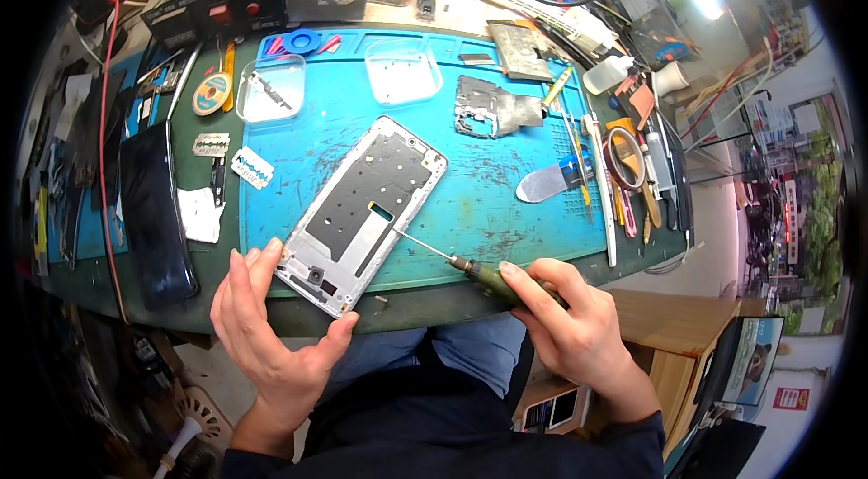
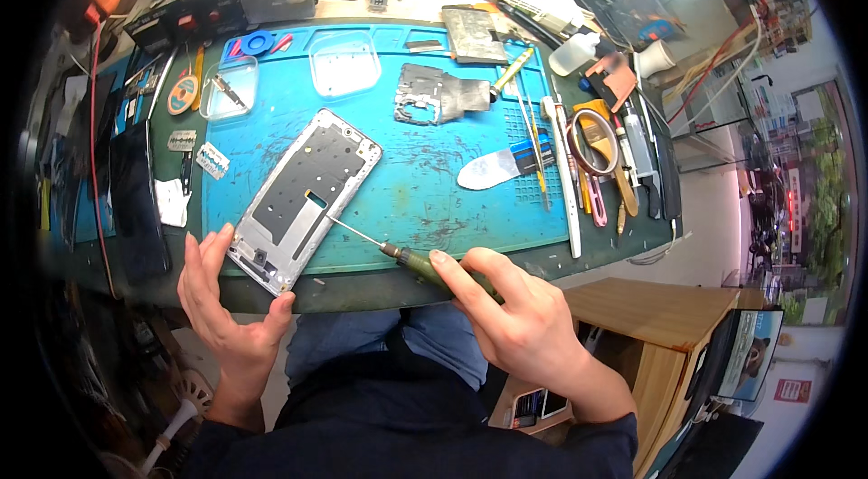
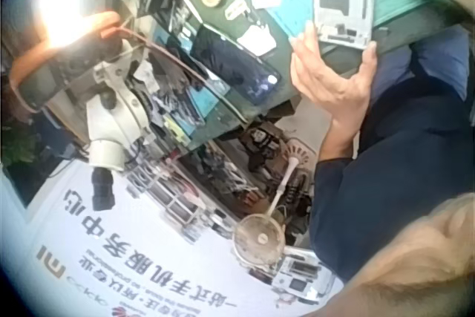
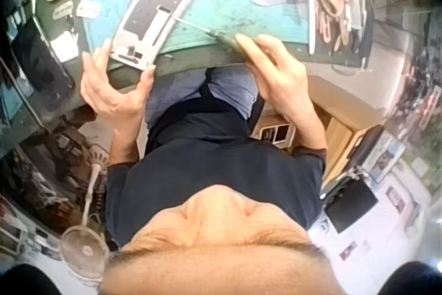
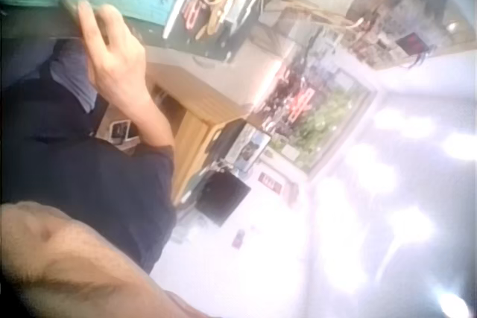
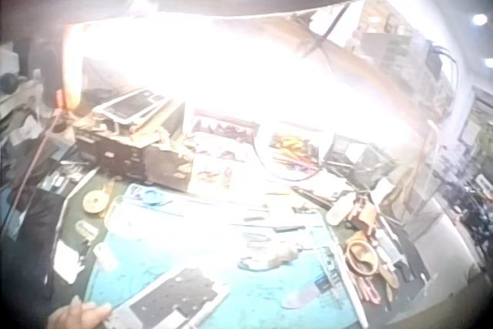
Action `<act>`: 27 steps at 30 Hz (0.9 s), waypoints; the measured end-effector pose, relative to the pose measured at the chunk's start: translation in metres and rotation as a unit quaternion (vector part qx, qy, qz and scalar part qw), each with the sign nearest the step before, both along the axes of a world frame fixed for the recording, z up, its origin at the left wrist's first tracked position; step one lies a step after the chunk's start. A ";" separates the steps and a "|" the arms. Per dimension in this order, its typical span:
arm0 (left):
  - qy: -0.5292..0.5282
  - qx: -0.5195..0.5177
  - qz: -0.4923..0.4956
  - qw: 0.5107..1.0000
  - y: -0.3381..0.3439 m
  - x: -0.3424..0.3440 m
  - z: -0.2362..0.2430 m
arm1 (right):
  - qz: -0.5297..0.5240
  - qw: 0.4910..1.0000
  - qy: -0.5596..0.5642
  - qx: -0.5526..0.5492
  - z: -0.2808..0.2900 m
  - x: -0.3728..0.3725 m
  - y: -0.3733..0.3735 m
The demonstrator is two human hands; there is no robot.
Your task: The person uses a screwdriver to remove screws from the metal frame of a disassembled smartphone. They work methodically around the device's perimeter, occasionally pausing to adjust their grip or reposition the phone on the workbench. A second smartphone is visible on the table, but the person focuses on the disassembled unit throughout the clip.
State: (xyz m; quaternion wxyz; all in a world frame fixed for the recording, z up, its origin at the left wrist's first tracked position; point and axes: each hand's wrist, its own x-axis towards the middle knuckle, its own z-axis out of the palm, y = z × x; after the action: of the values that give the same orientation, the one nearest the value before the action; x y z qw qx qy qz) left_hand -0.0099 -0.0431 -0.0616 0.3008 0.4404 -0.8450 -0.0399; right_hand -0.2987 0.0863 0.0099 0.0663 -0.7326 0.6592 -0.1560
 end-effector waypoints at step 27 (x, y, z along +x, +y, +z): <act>0.238 0.048 -0.248 0.938 0.027 0.011 0.030 | 0.065 0.974 -0.211 -0.057 0.005 0.014 0.096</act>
State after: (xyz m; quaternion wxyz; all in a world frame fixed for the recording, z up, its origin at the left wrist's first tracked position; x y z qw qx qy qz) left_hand 0.0011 -0.0158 -0.0315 0.4517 0.2087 -0.8283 -0.2576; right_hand -0.2845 0.1822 0.0153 0.1723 -0.7272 0.5710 -0.3399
